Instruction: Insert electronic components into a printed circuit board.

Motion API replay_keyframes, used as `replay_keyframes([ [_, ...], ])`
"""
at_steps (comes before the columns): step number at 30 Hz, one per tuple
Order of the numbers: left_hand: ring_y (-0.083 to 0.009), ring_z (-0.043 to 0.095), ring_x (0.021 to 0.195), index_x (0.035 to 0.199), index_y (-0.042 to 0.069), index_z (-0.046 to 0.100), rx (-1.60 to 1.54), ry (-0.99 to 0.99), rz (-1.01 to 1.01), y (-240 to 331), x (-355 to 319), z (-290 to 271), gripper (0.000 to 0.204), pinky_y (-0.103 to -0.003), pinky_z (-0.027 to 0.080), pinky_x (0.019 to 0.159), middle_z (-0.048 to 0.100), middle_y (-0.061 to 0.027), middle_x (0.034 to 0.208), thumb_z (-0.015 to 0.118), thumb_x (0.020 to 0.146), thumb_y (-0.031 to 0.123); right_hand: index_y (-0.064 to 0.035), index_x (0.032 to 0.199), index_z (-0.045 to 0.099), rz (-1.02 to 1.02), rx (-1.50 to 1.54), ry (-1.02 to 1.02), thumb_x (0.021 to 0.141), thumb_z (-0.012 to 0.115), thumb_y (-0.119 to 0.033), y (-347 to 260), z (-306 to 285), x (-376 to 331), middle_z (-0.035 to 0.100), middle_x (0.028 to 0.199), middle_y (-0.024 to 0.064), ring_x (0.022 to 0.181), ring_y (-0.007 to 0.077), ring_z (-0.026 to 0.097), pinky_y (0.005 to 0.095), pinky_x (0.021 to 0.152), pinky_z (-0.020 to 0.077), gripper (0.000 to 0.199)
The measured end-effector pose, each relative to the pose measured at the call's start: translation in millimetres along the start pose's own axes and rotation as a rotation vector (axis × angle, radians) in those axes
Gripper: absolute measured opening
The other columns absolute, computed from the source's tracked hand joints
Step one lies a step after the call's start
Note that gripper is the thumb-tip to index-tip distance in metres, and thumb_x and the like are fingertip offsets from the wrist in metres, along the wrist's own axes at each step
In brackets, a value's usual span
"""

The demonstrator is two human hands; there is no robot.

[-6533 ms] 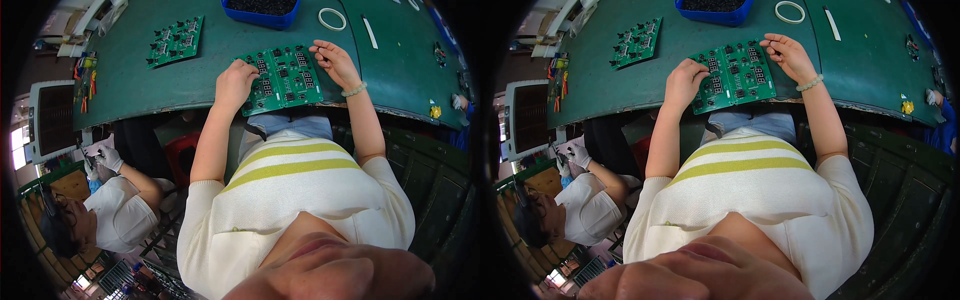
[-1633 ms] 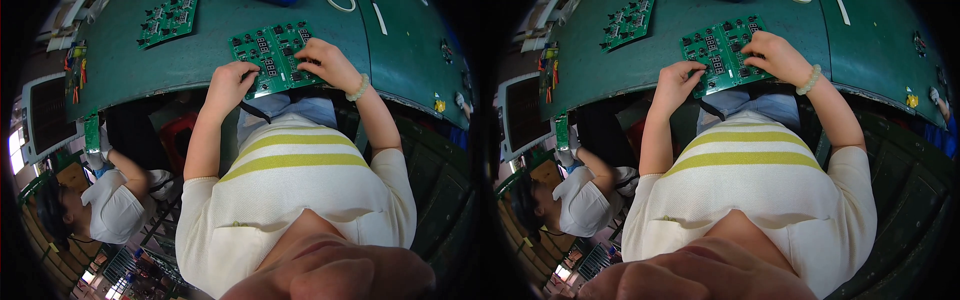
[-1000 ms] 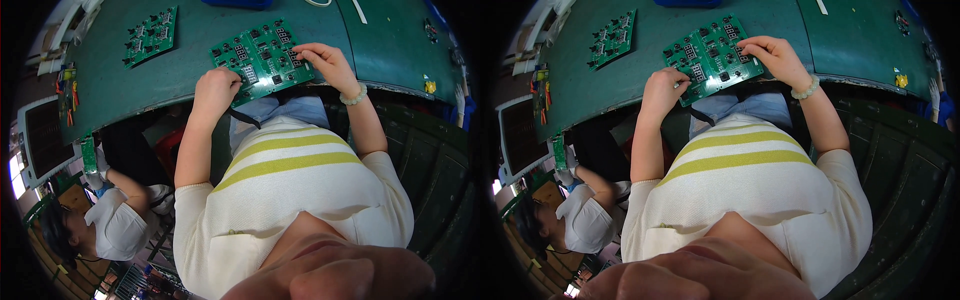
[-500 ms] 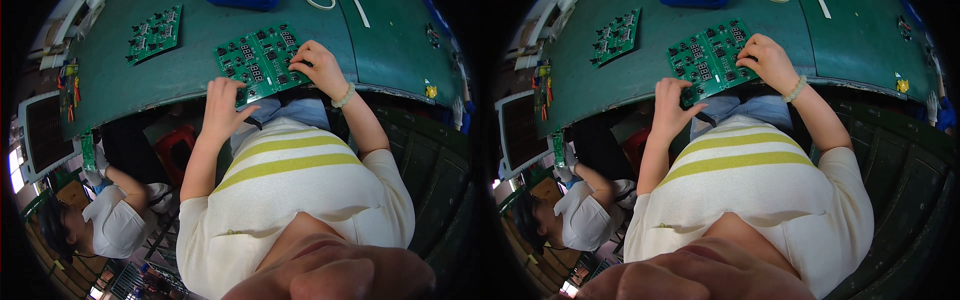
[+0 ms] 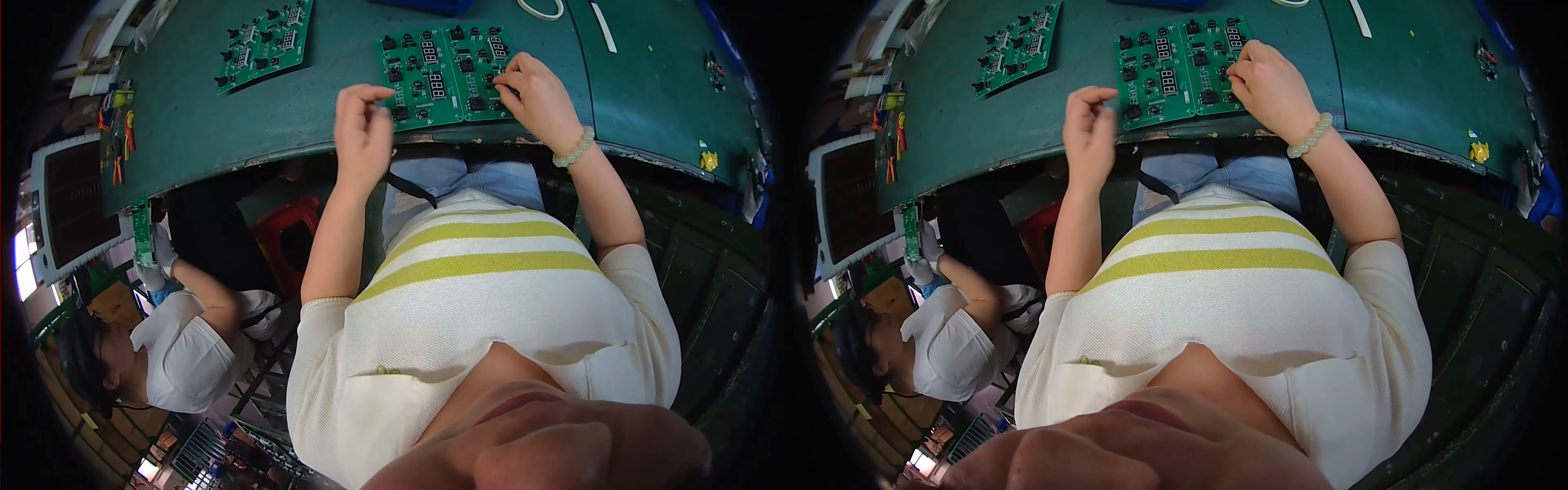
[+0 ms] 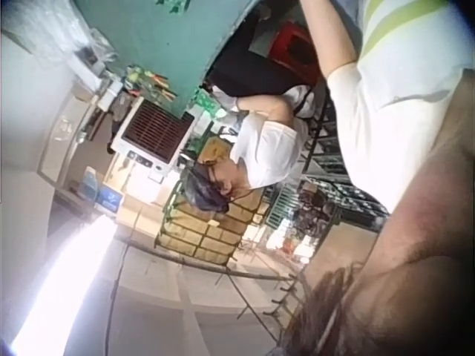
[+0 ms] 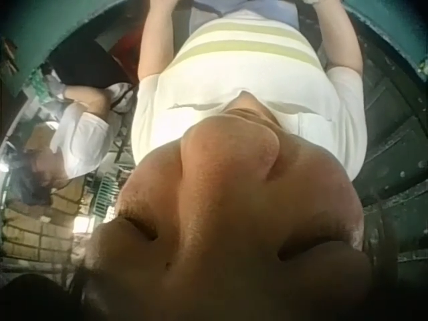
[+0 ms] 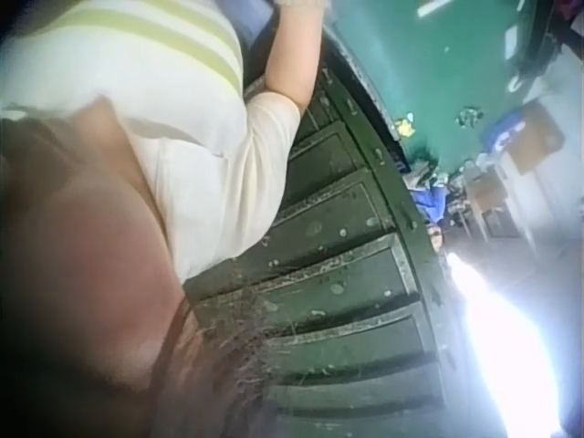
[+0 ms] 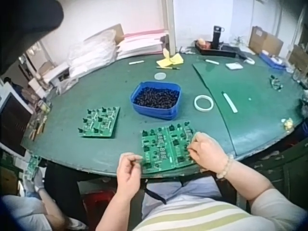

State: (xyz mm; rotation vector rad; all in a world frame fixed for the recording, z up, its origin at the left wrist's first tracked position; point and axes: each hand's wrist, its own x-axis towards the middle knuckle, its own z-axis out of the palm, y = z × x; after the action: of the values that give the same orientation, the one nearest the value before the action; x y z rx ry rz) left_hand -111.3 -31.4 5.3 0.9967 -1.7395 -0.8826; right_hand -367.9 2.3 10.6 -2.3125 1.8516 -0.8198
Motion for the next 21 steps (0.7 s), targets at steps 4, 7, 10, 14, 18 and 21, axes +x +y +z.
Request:
replay_keyframes([
  [4, -0.0107, 0.051, 0.077, 0.096, -0.002, 0.054, -0.499, 0.055, -0.23, -9, 8, -4, 0.019, -0.021, 0.042, 0.068, 0.056, -0.0094, 0.095, 0.039, 0.085, -0.006, -0.0036, 0.074, 0.065, 0.002, -0.083, 0.027, 0.075, 0.062, -0.011, -3, 2, 4, 0.053, 0.082, 0.0071, 0.081, 0.0235, 0.055, 0.0346, 0.07, 0.048, 0.008],
  [7, -0.009, 0.054, 0.075, 0.097, -0.003, 0.054, -0.593, 0.056, -0.31, 8, 16, -3, 0.013, -0.019, 0.043, 0.062, 0.06, -0.0125, 0.095, 0.045, 0.087, -0.002, -0.0027, 0.079, 0.064, -0.001, -0.178, -0.041, 0.076, 0.06, -0.008, -3, 1, 10, 0.053, 0.083, 0.0076, 0.082, 0.0232, 0.054, 0.0335, 0.071, 0.0475, 0.008],
  [10, -0.0088, 0.056, 0.058, 0.097, -0.001, 0.055, -0.272, -0.134, -0.293, 15, 22, -7, 0.012, -0.019, 0.043, 0.052, 0.066, -0.0098, 0.084, 0.056, 0.086, 0.005, -0.0024, 0.082, 0.064, -0.046, -0.225, -0.129, 0.075, 0.06, -0.008, -5, -8, 19, 0.053, 0.082, 0.0089, 0.08, 0.0248, 0.055, 0.0343, 0.07, 0.0468, 0.01],
  [14, -0.0222, 0.061, 0.076, 0.093, 0.001, 0.065, 0.101, -0.253, -0.303, 50, 40, 1, 0.012, -0.03, 0.047, 0.066, 0.062, -0.0099, 0.082, 0.056, 0.084, 0.004, -0.004, 0.083, 0.065, -0.055, -0.199, -0.125, 0.076, 0.062, -0.013, -3, -5, 19, 0.055, 0.078, 0.0098, 0.077, 0.0272, 0.057, 0.0362, 0.067, 0.0464, 0.012],
  [18, -0.0271, 0.059, 0.07, 0.089, 0.001, 0.064, -0.011, -0.065, 0.472, 18, 40, 11, 0.01, -0.031, 0.046, 0.063, 0.06, -0.0131, 0.077, 0.058, 0.081, 0.003, -0.0035, 0.087, 0.064, 0.104, 0.115, 0.0, 0.079, 0.058, -0.007, -6, 2, 8, 0.053, 0.074, 0.0042, 0.07, 0.0192, 0.055, 0.0316, 0.062, 0.0445, 0.01],
  [21, -0.0319, 0.058, 0.071, 0.085, 0.001, 0.061, 0.242, -0.159, 0.25, 18, 33, 11, 0.007, -0.034, 0.046, 0.063, 0.06, -0.0151, 0.078, 0.06, 0.079, 0.004, -0.0004, 0.097, 0.058, 0.399, 0.861, 0.094, 0.079, 0.05, 0.002, 17, 10, -5, 0.05, 0.084, 0.0038, 0.075, 0.0133, 0.046, 0.0247, 0.067, 0.0402, 0.019],
])
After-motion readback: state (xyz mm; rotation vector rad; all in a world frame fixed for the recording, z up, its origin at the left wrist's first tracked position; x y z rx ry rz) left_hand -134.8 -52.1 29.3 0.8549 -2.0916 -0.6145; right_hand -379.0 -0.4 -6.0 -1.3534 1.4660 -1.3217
